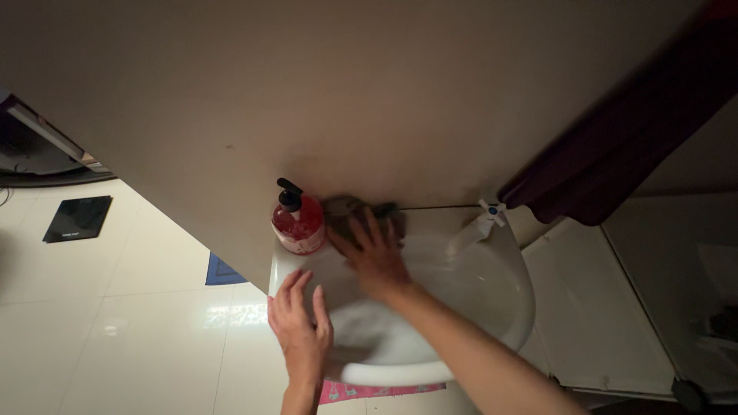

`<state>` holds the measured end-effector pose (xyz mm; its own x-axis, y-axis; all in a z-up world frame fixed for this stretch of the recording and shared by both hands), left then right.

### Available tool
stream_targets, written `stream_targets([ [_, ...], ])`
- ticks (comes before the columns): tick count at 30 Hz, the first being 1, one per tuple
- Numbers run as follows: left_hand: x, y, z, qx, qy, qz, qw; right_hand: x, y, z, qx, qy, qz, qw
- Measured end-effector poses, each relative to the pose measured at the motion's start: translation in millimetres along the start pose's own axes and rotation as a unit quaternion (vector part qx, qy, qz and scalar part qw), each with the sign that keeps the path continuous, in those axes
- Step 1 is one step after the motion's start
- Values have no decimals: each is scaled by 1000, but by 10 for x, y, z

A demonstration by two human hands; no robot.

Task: The person cleans a white bathroom sink using a gray cloth and a red liquid soap dispenser. They wipe the basin, faucet, and surrounding surfaces, then apply soap to the cloth and continue scrubbing the sink before rinsing the cloth under running water.

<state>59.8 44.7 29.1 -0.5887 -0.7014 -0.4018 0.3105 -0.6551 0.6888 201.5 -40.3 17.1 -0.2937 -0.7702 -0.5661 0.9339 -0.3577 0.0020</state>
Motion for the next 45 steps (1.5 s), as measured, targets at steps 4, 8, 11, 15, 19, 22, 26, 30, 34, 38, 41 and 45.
stream_targets([
  [4, 14, -21, -38, 3, -15, 6, 1000, 482, 596, -248, 50, -149, -44, 987],
  [8, -34, -36, 79, 32, -5, 18, 999, 1091, 904, 22, 127, -183, -140, 965],
  [11, -71, 16, 136, 69, -3, 19, 997, 1400, 839, 36, 131, -236, -221, 937],
  [15, -109, 29, 208, 106, 0, 21, 994, 1351, 418, -356, -120, -132, -324, 929],
  [19, -138, -249, 245, 172, 6, 97, 980, 613, -343, -924, -278, 0, -243, 929],
  [22, -141, -543, 189, 220, -2, 186, 958, 511, -847, -1491, -478, -73, -487, 728],
  [26, -24, -704, 30, 207, -59, 191, 958, 475, -1112, -1028, -414, -161, -321, 836],
  [30, 69, -551, -80, 109, -51, 127, 985, 835, -1095, -233, -389, -282, -105, 870],
  [34, 57, -365, -91, 122, -69, 132, 981, 1314, -500, 640, -413, -392, -62, 820],
  [38, -3, -321, 37, 174, -91, 176, 965, 1716, 426, 1223, -195, -560, -105, 798],
  [41, -1, -417, 39, 270, -124, 234, 926, 1586, 801, 1416, -165, -488, -209, 831],
  [45, 34, -441, -46, 359, -131, 207, 900, 931, 202, 1331, -300, -170, -199, 917],
])
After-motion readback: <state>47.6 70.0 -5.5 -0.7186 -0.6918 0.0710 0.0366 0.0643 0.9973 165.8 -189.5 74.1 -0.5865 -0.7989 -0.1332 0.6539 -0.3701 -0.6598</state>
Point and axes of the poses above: each hand's wrist, its own x-axis away from the middle knuckle, its own z-axis out of the back of the hand, y = z × x, the point moved 8 cm from there along -x, towards the middle knuckle, and after that the axes turned 9 degrees about z, right-handed, at the moved point
